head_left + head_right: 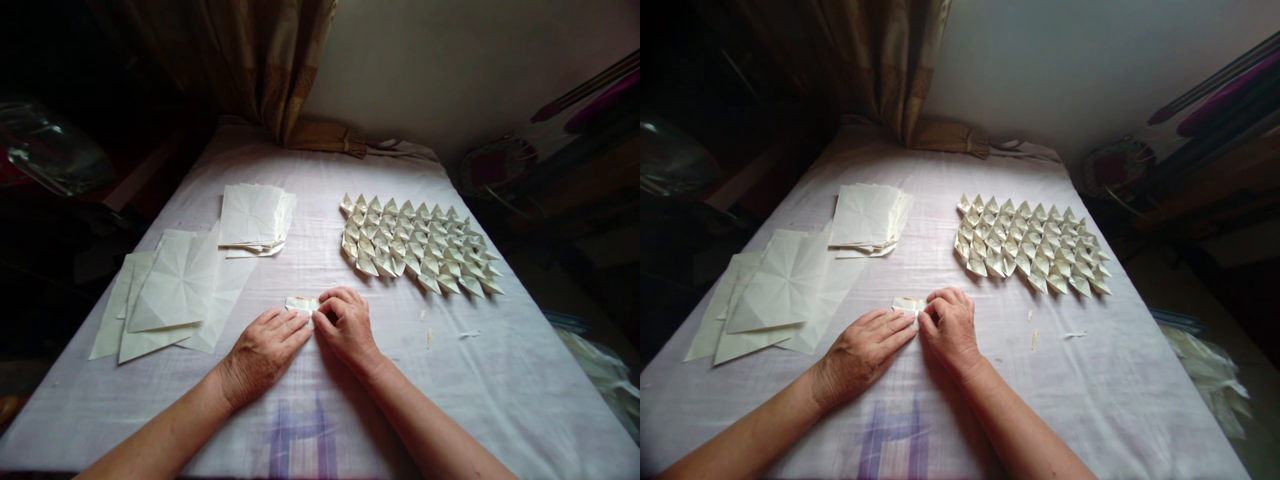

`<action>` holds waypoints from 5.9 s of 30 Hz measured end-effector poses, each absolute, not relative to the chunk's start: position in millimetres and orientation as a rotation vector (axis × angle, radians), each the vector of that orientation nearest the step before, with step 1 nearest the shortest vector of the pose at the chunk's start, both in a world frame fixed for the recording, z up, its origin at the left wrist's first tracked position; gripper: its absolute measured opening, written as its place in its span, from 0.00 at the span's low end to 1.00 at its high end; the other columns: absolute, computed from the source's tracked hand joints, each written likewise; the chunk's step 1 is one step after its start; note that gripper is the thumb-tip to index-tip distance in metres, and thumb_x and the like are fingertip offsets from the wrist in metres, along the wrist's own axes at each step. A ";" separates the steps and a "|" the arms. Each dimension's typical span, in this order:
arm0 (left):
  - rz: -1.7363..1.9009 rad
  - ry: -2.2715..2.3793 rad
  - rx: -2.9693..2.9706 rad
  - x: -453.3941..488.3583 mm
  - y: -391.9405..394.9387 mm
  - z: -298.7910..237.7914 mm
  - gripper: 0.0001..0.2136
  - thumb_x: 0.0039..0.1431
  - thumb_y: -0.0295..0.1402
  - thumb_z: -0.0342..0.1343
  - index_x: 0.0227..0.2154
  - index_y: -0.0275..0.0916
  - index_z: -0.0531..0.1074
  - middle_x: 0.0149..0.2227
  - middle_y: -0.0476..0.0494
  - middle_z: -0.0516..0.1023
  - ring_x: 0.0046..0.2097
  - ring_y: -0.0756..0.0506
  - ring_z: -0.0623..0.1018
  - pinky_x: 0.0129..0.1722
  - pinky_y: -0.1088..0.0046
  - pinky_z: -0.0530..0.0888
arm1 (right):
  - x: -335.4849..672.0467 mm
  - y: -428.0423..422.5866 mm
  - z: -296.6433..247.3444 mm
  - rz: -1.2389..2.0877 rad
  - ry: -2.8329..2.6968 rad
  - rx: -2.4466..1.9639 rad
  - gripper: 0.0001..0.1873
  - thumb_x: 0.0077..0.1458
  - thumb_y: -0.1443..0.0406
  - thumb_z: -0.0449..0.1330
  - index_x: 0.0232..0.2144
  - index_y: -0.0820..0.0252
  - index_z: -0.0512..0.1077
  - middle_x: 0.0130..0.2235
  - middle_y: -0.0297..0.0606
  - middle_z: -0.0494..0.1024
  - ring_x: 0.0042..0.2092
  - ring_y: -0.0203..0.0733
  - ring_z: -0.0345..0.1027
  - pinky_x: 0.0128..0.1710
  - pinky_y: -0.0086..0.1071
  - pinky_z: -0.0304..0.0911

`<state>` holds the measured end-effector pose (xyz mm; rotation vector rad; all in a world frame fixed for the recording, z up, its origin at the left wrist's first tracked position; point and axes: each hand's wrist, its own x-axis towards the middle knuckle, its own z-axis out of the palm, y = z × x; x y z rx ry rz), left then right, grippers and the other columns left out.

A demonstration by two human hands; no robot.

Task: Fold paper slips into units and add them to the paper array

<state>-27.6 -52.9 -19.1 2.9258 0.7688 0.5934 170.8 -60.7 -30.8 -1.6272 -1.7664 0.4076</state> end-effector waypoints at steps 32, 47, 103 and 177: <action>0.519 0.891 2.955 -9.1 -45.9 -14.4 0.07 0.66 0.32 0.49 0.42 0.38 0.70 0.41 0.42 0.79 0.42 0.43 0.77 0.43 0.65 0.72 | 186.0 -90.1 -27.2 0.243 -2.136 -1.380 0.12 0.62 0.68 0.53 0.42 0.55 0.75 0.44 0.39 0.79 0.45 0.44 0.67 0.47 0.39 0.60; 0.840 0.979 2.778 -16.8 -48.7 -28.2 0.12 0.67 0.35 0.49 0.47 0.39 0.71 0.43 0.43 0.81 0.44 0.46 0.80 0.46 0.69 0.76 | 173.9 -76.9 -35.6 -0.014 -2.196 -1.464 0.06 0.60 0.65 0.61 0.31 0.53 0.78 0.34 0.34 0.79 0.37 0.39 0.66 0.38 0.32 0.57; 0.934 1.390 2.965 1.8 -19.9 -21.9 0.11 0.61 0.26 0.53 0.39 0.45 0.79 0.34 0.45 0.77 0.36 0.44 0.72 0.35 0.68 0.68 | 192.8 -59.3 -20.9 -0.494 -2.230 -1.076 0.07 0.63 0.69 0.56 0.33 0.59 0.73 0.31 0.35 0.78 0.34 0.37 0.67 0.33 0.33 0.53; 0.564 0.961 2.875 8.9 -46.2 -30.5 0.17 0.61 0.30 0.52 0.52 0.42 0.71 0.56 0.45 0.74 0.59 0.39 0.68 0.61 0.56 0.61 | 216.8 -22.4 -26.7 0.188 -2.094 -1.639 0.04 0.57 0.67 0.60 0.35 0.56 0.76 0.32 0.36 0.76 0.34 0.40 0.66 0.35 0.32 0.56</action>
